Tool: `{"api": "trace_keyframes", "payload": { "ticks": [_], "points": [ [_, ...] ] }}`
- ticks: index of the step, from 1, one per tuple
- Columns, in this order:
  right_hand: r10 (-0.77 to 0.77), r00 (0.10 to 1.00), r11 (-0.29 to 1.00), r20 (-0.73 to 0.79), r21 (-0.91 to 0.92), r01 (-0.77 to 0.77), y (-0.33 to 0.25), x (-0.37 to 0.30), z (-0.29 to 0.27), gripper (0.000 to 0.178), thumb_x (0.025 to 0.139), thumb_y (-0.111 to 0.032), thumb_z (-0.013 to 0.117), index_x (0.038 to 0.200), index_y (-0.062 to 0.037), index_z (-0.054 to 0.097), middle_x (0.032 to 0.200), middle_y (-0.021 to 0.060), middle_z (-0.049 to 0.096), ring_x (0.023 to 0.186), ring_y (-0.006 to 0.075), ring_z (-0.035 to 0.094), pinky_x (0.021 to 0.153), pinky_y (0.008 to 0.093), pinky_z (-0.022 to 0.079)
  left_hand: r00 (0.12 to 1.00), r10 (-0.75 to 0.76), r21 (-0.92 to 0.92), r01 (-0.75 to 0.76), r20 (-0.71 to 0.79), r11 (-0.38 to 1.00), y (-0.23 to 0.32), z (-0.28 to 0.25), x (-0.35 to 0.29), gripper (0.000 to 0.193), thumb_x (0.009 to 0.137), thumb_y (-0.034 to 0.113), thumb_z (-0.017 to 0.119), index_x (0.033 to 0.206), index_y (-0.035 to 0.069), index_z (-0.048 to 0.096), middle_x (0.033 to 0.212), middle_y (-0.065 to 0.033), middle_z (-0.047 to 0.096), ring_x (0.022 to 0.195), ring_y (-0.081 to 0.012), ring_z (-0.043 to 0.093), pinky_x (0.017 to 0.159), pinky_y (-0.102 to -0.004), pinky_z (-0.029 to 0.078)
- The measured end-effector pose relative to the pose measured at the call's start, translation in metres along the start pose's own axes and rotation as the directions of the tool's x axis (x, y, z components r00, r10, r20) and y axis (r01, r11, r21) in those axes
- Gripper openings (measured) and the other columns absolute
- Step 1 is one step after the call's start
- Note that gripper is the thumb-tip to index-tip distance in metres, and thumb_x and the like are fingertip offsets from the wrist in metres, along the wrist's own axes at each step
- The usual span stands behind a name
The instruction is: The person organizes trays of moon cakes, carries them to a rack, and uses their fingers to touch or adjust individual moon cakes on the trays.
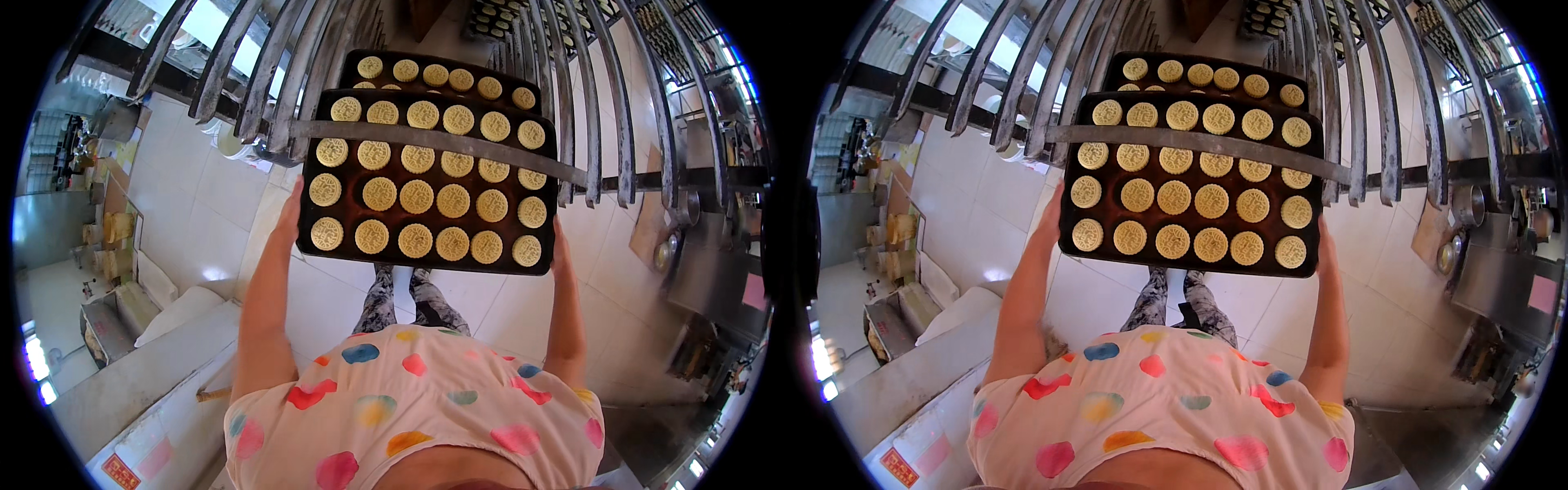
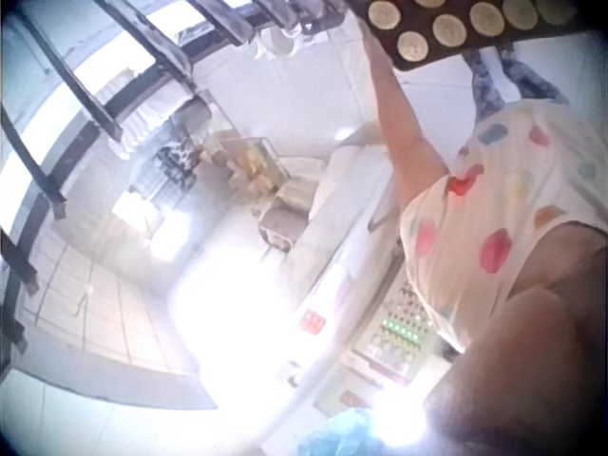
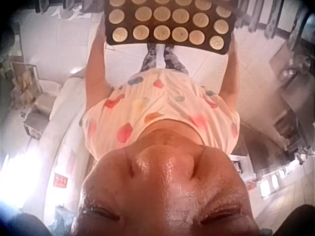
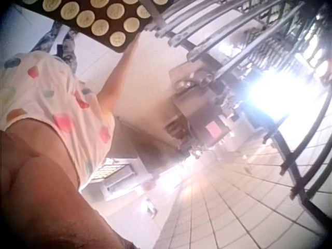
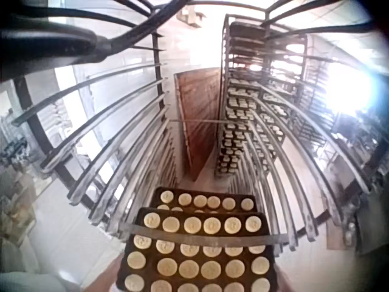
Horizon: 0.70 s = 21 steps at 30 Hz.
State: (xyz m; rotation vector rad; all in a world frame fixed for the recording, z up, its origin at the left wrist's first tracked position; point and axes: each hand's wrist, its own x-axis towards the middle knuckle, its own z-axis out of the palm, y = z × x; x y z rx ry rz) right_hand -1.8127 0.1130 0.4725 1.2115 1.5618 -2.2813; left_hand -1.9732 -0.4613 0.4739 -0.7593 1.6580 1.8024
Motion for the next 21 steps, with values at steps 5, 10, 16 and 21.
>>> {"api": "trace_keyframes", "payload": {
  "ticks": [5,10,16,21],
  "points": [
    [-0.256,0.914,0.808,-0.315,-0.588,0.024,0.002,0.0,0.011,0.073,0.087,-0.06,0.044,0.103,0.0096,0.059,0.093,0.0156,0.063,0.084,0.0223,0.055,0.079,0.0357,0.042,0.964,0.067,0.221,-0.009,-0.259,0.975,-0.021,-0.004,0.004,0.094,0.076,0.074,0.045,0.116,-0.011,0.052,0.117,-0.0179,0.055,0.104,-0.0267,0.053,0.089,-0.0338,0.04],
    [-0.296,0.877,0.846,-0.379,-0.53,0.056,0.048,-0.052,-0.005,0.075,0.086,-0.061,0.043,0.094,0.0111,0.062,0.085,0.0169,0.063,0.08,0.0237,0.054,0.076,0.0376,0.041,0.951,0.149,0.279,-0.071,-0.27,0.958,-0.059,-0.018,-0.048,0.088,0.078,0.069,0.049,0.112,-0.012,0.056,0.11,-0.017,0.058,0.1,-0.0233,0.054,0.088,-0.0346,0.04],
    [-0.31,0.804,0.82,-0.507,-0.571,-0.044,0.122,-0.164,-0.024,0.074,0.086,-0.061,0.04,0.088,0.0097,0.062,0.079,0.0246,0.061,0.078,0.0278,0.056,0.075,0.0395,0.042,0.979,0.131,0.248,-0.089,-0.156,0.965,-0.092,-0.062,-0.108,0.078,0.081,0.063,0.052,0.106,-0.01,0.059,0.105,-0.0141,0.06,0.094,-0.0196,0.055,0.083,-0.0318,0.042],
    [-0.293,0.734,0.837,-0.613,-0.535,-0.112,0.187,-0.273,-0.007,0.079,0.084,-0.066,0.038,0.089,0.009,0.063,0.085,0.026,0.062,0.081,0.0341,0.058,0.077,0.0423,0.042,0.99,0.135,0.175,-0.139,0.038,0.975,-0.109,-0.087,-0.146,0.075,0.083,0.059,0.053,0.113,-0.01,0.055,0.112,-0.0153,0.059,0.098,-0.0208,0.057,0.086,-0.031,0.044]
  ]
}}
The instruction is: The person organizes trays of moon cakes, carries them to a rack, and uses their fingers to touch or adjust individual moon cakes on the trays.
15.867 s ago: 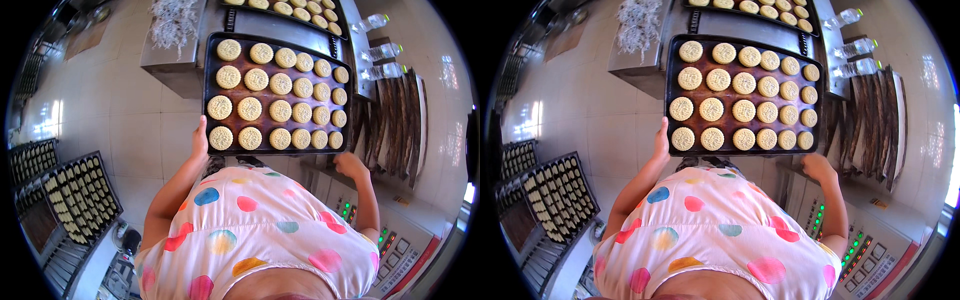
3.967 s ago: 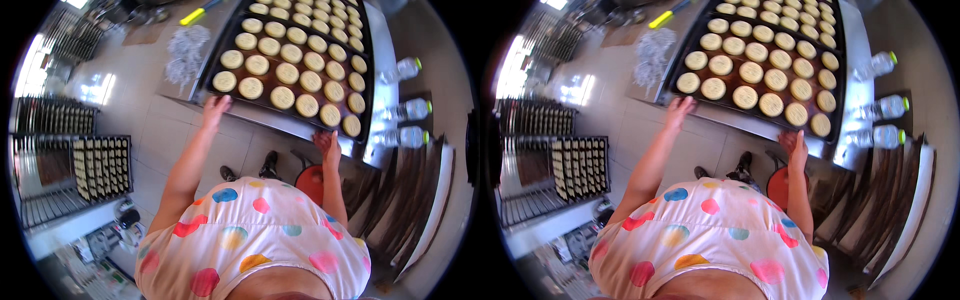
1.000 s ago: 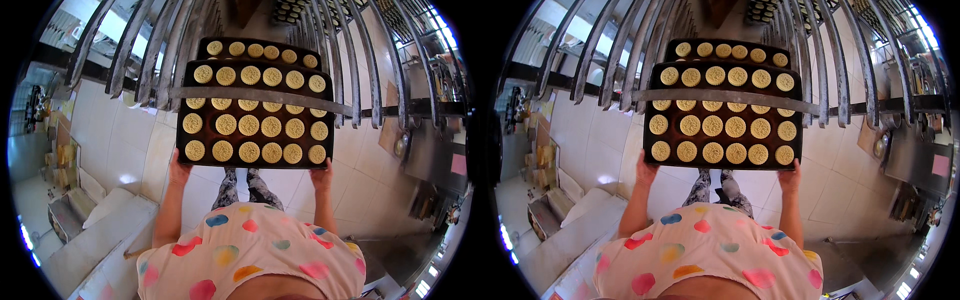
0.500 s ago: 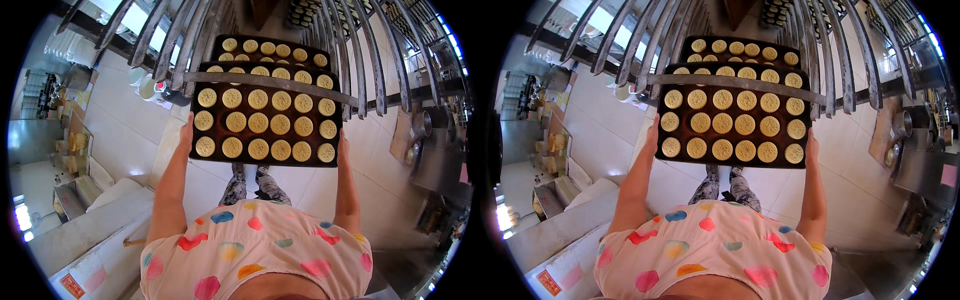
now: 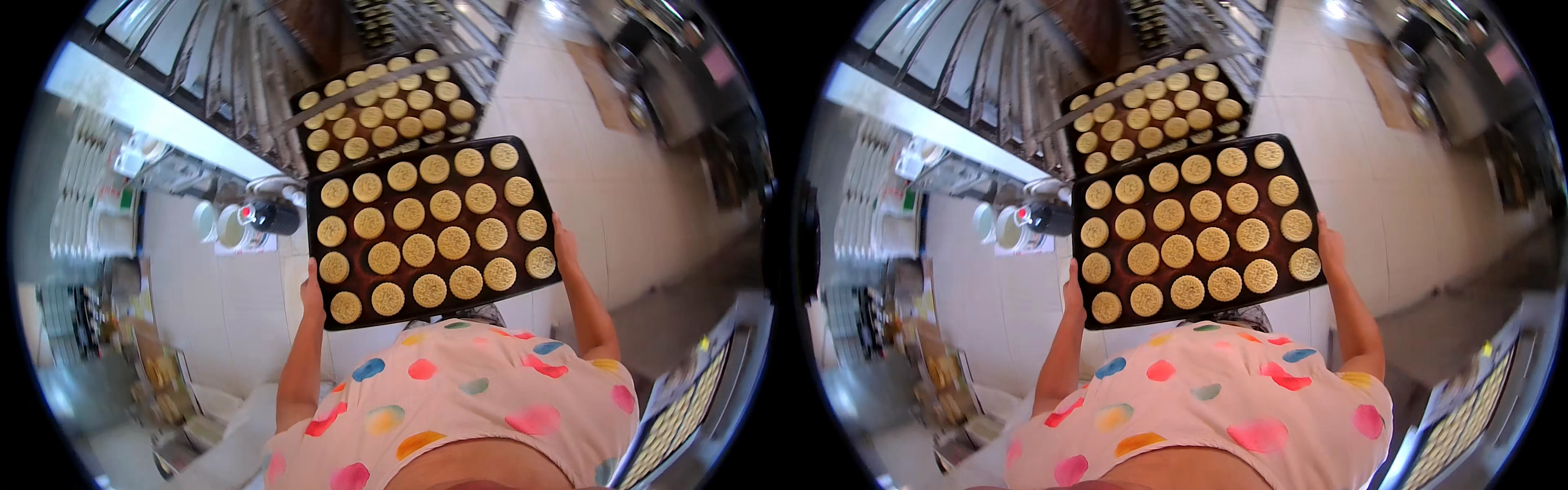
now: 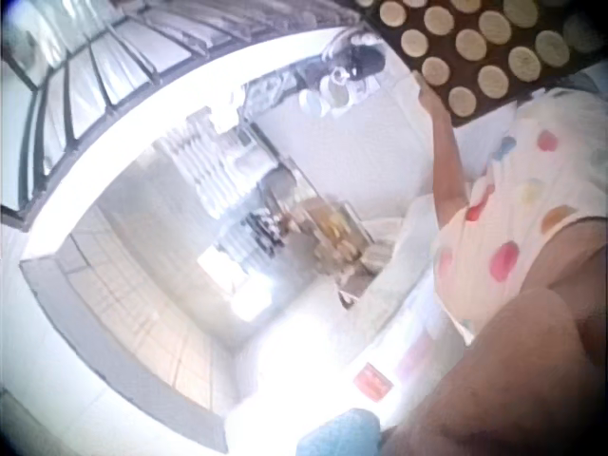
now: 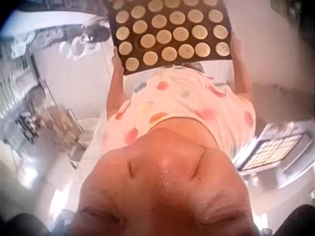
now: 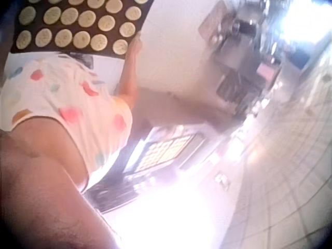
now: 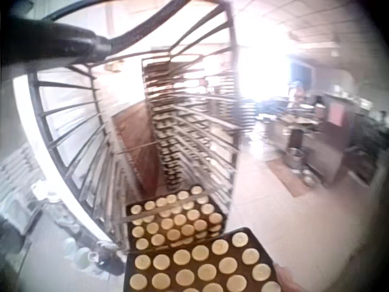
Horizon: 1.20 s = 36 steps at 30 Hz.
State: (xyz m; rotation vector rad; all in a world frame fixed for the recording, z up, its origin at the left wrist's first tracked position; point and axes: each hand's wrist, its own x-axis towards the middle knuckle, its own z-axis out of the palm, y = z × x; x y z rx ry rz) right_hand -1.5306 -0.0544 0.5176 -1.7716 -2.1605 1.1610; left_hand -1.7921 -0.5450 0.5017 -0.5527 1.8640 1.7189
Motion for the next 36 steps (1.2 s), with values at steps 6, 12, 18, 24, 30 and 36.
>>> {"api": "trace_keyframes", "payload": {
  "ticks": [6,12,18,24,30,36],
  "points": [
    [0.185,0.966,0.98,-0.178,-0.033,-0.194,0.141,-0.113,-0.039,0.087,0.08,-0.072,0.036,0.086,0.0105,0.064,0.091,0.0296,0.062,0.094,0.0417,0.058,0.083,0.0461,0.041,0.989,-0.024,0.068,0.015,0.148,0.998,-0.051,-0.026,-0.075,0.076,0.082,0.06,0.053,0.116,-0.008,0.053,0.111,-0.0152,0.06,0.096,-0.0238,0.06,0.083,-0.0335,0.049],
    [0.389,0.897,0.92,-0.209,0.122,-0.371,0.217,-0.265,-0.113,0.086,0.079,-0.074,0.033,0.087,0.0058,0.065,0.093,0.0301,0.061,0.098,0.043,0.056,0.084,0.0449,0.041,0.914,0.004,0.127,-0.061,0.405,0.99,-0.072,-0.008,-0.14,0.072,0.084,0.058,0.05,0.115,-0.007,0.052,0.109,-0.0147,0.06,0.094,-0.025,0.062,0.08,-0.0354,0.051],
    [0.545,0.777,0.802,-0.314,0.466,-0.374,0.293,-0.416,-0.182,0.082,0.079,-0.071,0.037,0.091,0.005,0.066,0.095,0.0275,0.063,0.099,0.04,0.058,0.085,0.0416,0.041,0.783,0.049,0.17,-0.194,0.62,0.966,-0.081,0.043,-0.228,0.063,0.09,0.051,0.045,0.119,-0.005,0.051,0.113,-0.0129,0.059,0.096,-0.0239,0.061,0.083,-0.0351,0.049],
    [0.679,0.501,0.686,-0.536,0.706,-0.176,0.428,-0.559,-0.233,0.076,0.08,-0.065,0.049,0.09,0.0089,0.064,0.084,0.0174,0.064,0.087,0.022,0.059,0.082,0.0343,0.042,0.522,0.084,0.098,-0.311,0.849,0.945,-0.133,0.122,-0.366,0.059,0.092,0.044,0.045,0.125,-0.004,0.044,0.122,-0.012,0.053,0.108,-0.0239,0.054,0.091,-0.035,0.044],
    [0.83,0.251,0.538,-0.498,0.833,-0.129,0.514,-0.711,-0.283,0.069,0.083,-0.059,0.051,0.09,0.0083,0.064,0.088,0.0134,0.064,0.085,0.0182,0.057,0.08,0.0308,0.041,0.347,-0.037,0.154,-0.315,0.937,0.936,-0.221,0.185,-0.476,0.057,0.091,0.044,0.05,0.124,-0.003,0.048,0.122,-0.0102,0.053,0.107,-0.0207,0.054,0.093,-0.0334,0.042],
    [0.894,0.034,0.448,-0.448,0.894,0.009,0.607,-0.823,-0.3,0.064,0.083,-0.051,0.056,0.105,0.0089,0.061,0.102,0.0127,0.063,0.093,0.018,0.055,0.085,0.0311,0.041,0.15,-0.265,0.304,-0.417,0.953,0.857,-0.311,0.247,-0.589,0.06,0.089,0.047,0.052,0.119,-0.005,0.052,0.117,-0.0096,0.057,0.102,-0.0177,0.057,0.09,-0.0306,0.045]
  ]
}}
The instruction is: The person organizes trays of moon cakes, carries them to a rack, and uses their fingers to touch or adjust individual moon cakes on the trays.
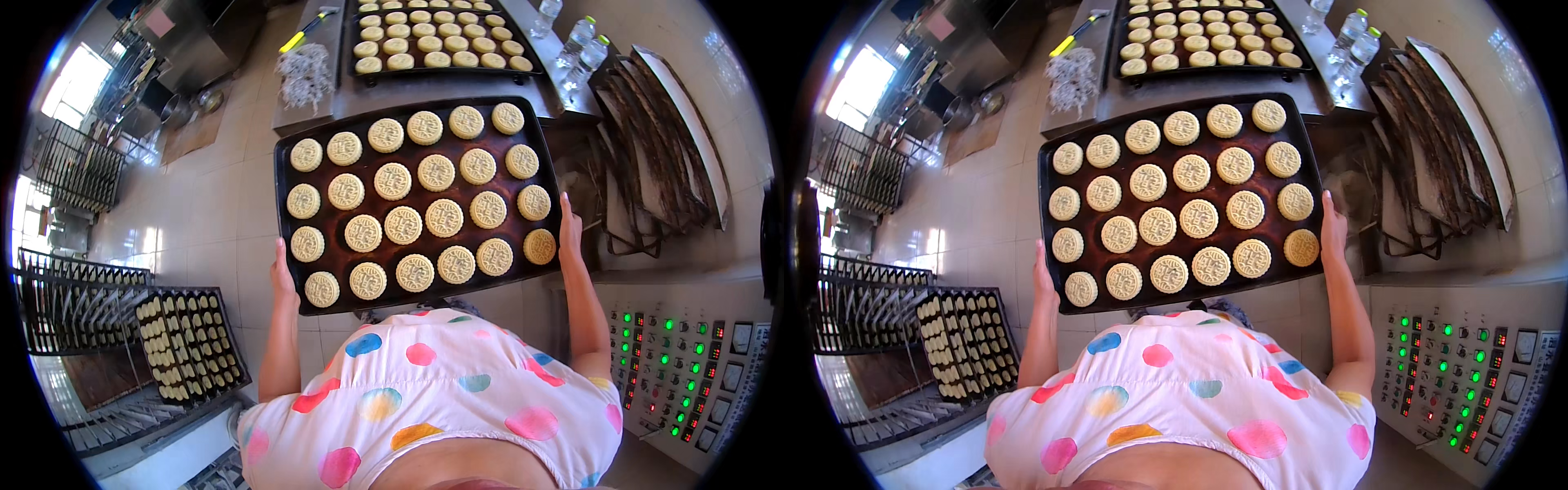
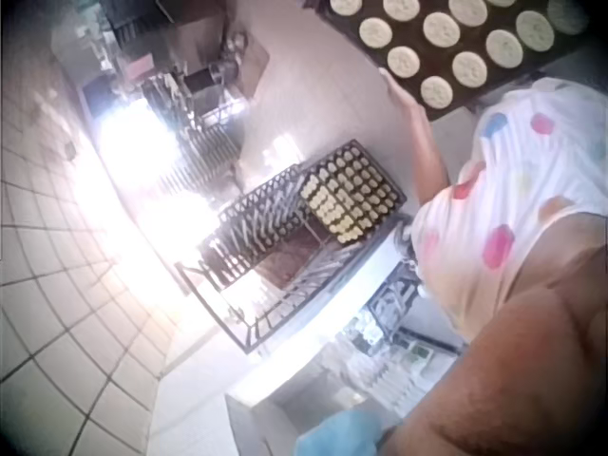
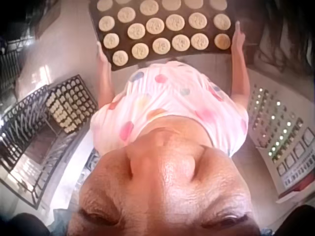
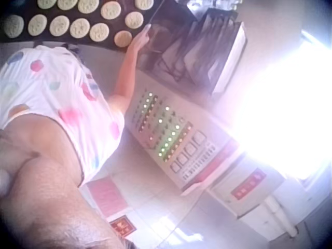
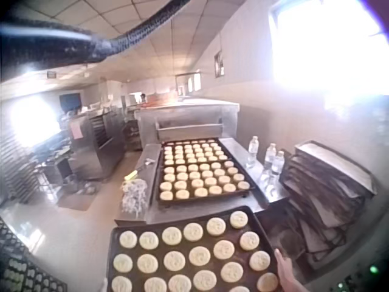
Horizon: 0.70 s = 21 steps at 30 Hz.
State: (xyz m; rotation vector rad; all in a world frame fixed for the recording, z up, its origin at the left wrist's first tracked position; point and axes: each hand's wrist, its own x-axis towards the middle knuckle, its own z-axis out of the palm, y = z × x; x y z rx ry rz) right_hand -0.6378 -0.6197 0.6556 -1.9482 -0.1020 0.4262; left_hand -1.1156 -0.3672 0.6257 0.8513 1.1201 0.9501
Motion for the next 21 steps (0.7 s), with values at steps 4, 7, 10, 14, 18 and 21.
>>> {"api": "trace_keyframes", "payload": {
  "ticks": [4,7,10,14,18,21],
  "points": [
    [0.026,0.999,1.0,-0.043,0.007,-0.026,0.024,0.044,-0.041,0.062,0.083,-0.048,0.057,0.107,0.0093,0.06,0.105,0.0138,0.062,0.095,0.0195,0.055,0.087,0.031,0.04,0.996,-0.084,0.095,0.079,0.041,0.992,0.0,0.071,0.017,0.065,0.086,0.051,0.053,0.118,-0.006,0.052,0.117,-0.0123,0.057,0.101,-0.018,0.057,0.088,-0.0318,0.047],
    [-0.007,0.998,1.0,-0.065,0.021,0.008,0.042,0.056,-0.04,0.063,0.083,-0.048,0.058,0.108,0.0097,0.059,0.106,0.015,0.062,0.096,0.0211,0.056,0.086,0.0316,0.041,0.981,-0.152,0.109,0.14,0.117,0.984,0.002,0.078,0.044,0.062,0.088,0.05,0.049,0.123,-0.002,0.049,0.12,-0.0119,0.055,0.105,-0.0195,0.056,0.092,-0.0334,0.045],
    [0.019,0.997,1.0,-0.081,-0.001,-0.019,0.046,0.075,-0.037,0.062,0.082,-0.047,0.059,0.107,0.0097,0.059,0.105,0.0157,0.062,0.095,0.022,0.056,0.085,0.0327,0.041,0.97,-0.19,0.126,0.172,0.153,0.977,-0.001,0.097,0.058,0.059,0.09,0.05,0.046,0.124,0.003,0.049,0.122,-0.0103,0.055,0.106,-0.0202,0.056,0.093,-0.0343,0.045],
    [0.085,0.993,0.994,-0.079,-0.06,-0.09,0.041,0.098,-0.027,0.058,0.084,-0.045,0.058,0.101,0.01,0.062,0.099,0.0159,0.064,0.09,0.0221,0.057,0.082,0.0331,0.042,0.975,-0.155,0.092,0.142,0.159,0.986,-0.009,0.104,0.078,0.059,0.088,0.049,0.05,0.123,0.001,0.05,0.119,-0.0104,0.056,0.104,-0.0197,0.057,0.093,-0.0336,0.044],
    [0.038,0.995,0.983,-0.09,-0.174,-0.053,0.043,0.129,-0.012,0.056,0.085,-0.044,0.057,0.095,0.0105,0.063,0.092,0.016,0.065,0.084,0.022,0.057,0.078,0.0336,0.042,0.972,-0.191,0.104,0.178,0.136,0.979,-0.018,0.106,0.109,0.057,0.088,0.045,0.053,0.122,0.0,0.05,0.119,-0.0108,0.056,0.105,-0.0203,0.057,0.093,-0.0339,0.044],
    [0.006,0.999,0.993,-0.049,-0.118,-0.012,0.062,0.16,-0.007,0.055,0.086,-0.043,0.056,0.096,0.0103,0.061,0.09,0.0164,0.064,0.084,0.0211,0.057,0.076,0.0349,0.042,0.936,-0.263,0.105,0.245,0.233,0.964,-0.016,0.112,0.13,0.053,0.088,0.042,0.054,0.123,0.002,0.05,0.119,-0.011,0.057,0.105,-0.0212,0.057,0.093,-0.0349,0.045]
  ]
}}
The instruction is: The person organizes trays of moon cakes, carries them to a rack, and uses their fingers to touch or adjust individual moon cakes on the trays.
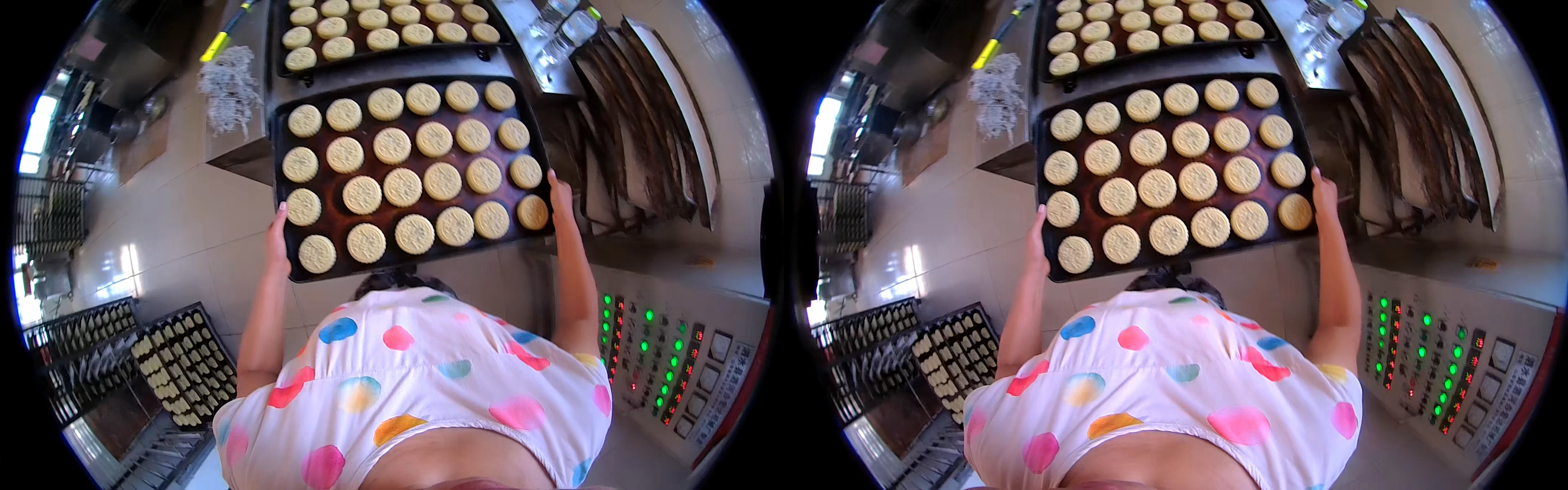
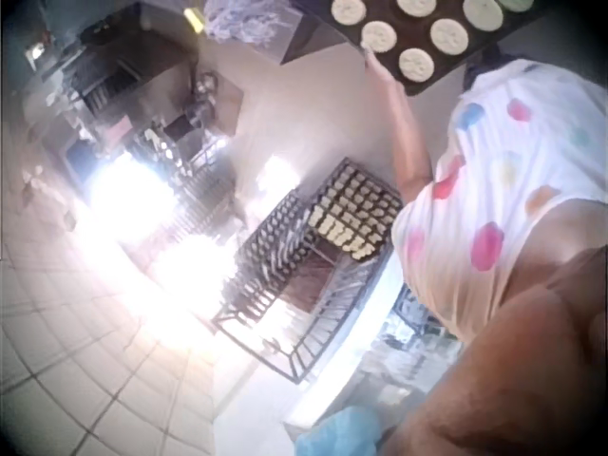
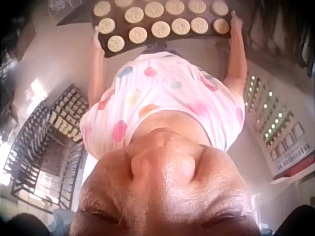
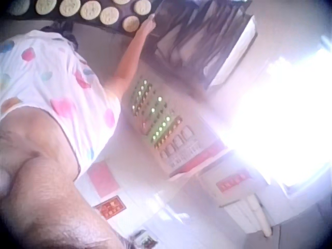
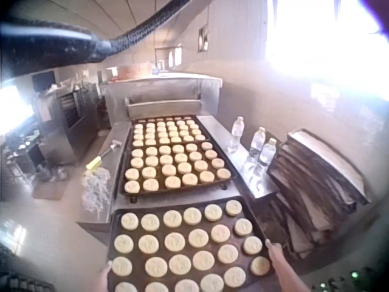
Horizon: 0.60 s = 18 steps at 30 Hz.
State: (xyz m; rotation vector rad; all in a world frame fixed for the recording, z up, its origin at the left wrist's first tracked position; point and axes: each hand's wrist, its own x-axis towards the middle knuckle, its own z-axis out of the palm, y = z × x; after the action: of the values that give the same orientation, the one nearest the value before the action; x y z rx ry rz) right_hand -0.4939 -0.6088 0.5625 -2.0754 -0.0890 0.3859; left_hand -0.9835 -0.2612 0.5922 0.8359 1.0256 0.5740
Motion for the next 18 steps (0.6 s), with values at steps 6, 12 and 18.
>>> {"api": "trace_keyframes", "payload": {
  "ticks": [6,12,18],
  "points": [
    [0.016,0.998,0.953,0.068,-0.302,0.006,-0.027,0.042,0.016,0.055,0.087,-0.044,0.054,0.103,0.0088,0.06,0.097,0.0148,0.064,0.092,0.021,0.057,0.081,0.0345,0.041,0.982,-0.119,-0.008,0.122,0.147,0.993,0.021,0.015,0.013,0.051,0.09,0.039,0.052,0.124,0.001,0.048,0.12,-0.011,0.056,0.108,-0.0212,0.055,0.095,-0.0349,0.043],
    [0.068,0.995,0.987,0.076,-0.148,-0.056,-0.025,0.062,0.029,0.055,0.088,-0.043,0.051,0.106,0.0083,0.058,0.103,0.0205,0.062,0.099,0.0275,0.057,0.085,0.0352,0.041,0.981,-0.179,-0.355,0.192,0.07,0.915,-0.031,0.005,-0.013,0.057,0.091,0.05,0.043,0.13,0.008,0.043,0.126,-0.0065,0.052,0.115,-0.0234,0.051,0.097,-0.0407,0.042],
    [0.054,0.971,0.998,0.231,-0.05,-0.044,-0.018,0.058,0.029,0.055,0.089,-0.04,0.053,0.12,0.0054,0.052,0.115,0.0135,0.058,0.105,0.0197,0.054,0.09,0.0309,0.04,0.97,-0.147,-0.289,0.088,-0.192,0.953,-0.043,0.019,-0.014,0.054,0.091,0.046,0.047,0.128,0.007,0.045,0.126,-0.0086,0.053,0.113,-0.0257,0.053,0.096,-0.0437,0.043]
  ]
}}
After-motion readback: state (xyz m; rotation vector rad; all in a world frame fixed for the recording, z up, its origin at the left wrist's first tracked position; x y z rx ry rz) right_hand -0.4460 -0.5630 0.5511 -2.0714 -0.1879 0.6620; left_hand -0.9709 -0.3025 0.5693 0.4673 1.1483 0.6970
